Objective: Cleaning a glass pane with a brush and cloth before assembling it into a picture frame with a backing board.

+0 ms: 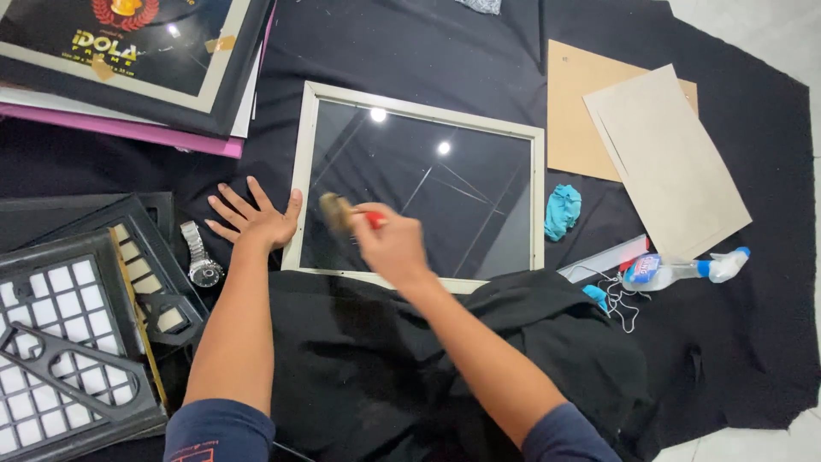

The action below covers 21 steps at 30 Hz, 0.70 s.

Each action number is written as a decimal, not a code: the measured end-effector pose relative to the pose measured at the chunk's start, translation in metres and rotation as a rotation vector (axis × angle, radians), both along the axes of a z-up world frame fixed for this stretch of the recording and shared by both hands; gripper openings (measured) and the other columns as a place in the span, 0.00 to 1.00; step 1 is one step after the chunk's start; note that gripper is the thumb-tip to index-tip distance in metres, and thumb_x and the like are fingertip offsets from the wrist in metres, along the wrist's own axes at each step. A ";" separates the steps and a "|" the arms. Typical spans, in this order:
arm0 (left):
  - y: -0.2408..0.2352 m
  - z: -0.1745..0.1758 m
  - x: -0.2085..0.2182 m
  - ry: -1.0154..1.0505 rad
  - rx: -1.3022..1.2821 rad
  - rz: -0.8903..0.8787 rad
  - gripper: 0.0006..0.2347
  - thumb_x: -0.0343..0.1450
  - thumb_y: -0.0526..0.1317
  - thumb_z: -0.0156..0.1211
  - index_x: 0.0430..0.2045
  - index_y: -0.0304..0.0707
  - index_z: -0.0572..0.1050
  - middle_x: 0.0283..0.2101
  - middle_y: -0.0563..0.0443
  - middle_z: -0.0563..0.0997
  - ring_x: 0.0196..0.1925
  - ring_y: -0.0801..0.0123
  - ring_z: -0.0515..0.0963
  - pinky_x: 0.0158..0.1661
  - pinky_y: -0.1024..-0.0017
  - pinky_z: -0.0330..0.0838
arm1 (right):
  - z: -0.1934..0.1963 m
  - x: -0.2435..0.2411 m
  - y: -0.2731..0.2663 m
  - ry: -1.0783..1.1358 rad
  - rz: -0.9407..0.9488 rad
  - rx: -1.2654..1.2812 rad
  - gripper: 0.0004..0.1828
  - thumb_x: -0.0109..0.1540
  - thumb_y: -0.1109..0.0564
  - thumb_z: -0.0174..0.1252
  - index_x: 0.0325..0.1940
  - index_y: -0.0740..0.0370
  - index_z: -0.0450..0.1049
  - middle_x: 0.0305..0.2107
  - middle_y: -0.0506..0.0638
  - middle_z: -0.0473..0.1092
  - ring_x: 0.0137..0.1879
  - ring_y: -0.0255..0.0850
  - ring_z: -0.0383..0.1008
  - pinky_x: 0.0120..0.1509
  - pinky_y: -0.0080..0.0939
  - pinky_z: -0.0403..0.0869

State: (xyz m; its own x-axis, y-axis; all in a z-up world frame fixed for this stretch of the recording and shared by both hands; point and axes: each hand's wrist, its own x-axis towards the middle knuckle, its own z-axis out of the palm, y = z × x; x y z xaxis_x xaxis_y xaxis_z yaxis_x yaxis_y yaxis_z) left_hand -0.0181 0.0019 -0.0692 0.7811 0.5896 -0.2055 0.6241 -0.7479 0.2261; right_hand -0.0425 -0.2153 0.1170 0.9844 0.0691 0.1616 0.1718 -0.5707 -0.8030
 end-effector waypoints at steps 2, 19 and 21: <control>0.003 -0.004 0.005 0.047 -0.016 -0.005 0.45 0.67 0.82 0.20 0.77 0.60 0.37 0.78 0.42 0.25 0.77 0.39 0.20 0.67 0.25 0.19 | -0.007 0.004 0.006 0.038 0.023 -0.047 0.07 0.61 0.47 0.62 0.41 0.43 0.82 0.25 0.51 0.79 0.36 0.53 0.82 0.41 0.45 0.79; 0.000 0.000 0.001 -0.026 0.025 -0.008 0.43 0.70 0.79 0.23 0.77 0.57 0.40 0.79 0.40 0.28 0.78 0.38 0.22 0.68 0.26 0.20 | 0.008 0.099 -0.289 0.120 -0.362 -0.898 0.13 0.65 0.45 0.57 0.47 0.48 0.83 0.28 0.59 0.79 0.38 0.58 0.82 0.43 0.54 0.78; 0.000 0.004 -0.001 -0.008 0.012 0.004 0.43 0.70 0.79 0.23 0.77 0.58 0.38 0.79 0.41 0.29 0.79 0.39 0.24 0.69 0.28 0.21 | 0.009 0.100 -0.288 0.178 -0.458 -0.296 0.07 0.61 0.48 0.63 0.42 0.44 0.83 0.24 0.51 0.78 0.34 0.45 0.82 0.34 0.41 0.77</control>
State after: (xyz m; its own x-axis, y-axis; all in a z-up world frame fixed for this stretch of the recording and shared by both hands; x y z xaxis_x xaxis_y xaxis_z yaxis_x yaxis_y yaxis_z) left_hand -0.0187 0.0015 -0.0651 0.7802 0.5952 -0.1924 0.6254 -0.7481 0.2218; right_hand 0.0579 -0.5031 0.1262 0.9348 -0.3539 0.0296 -0.2689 -0.7598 -0.5919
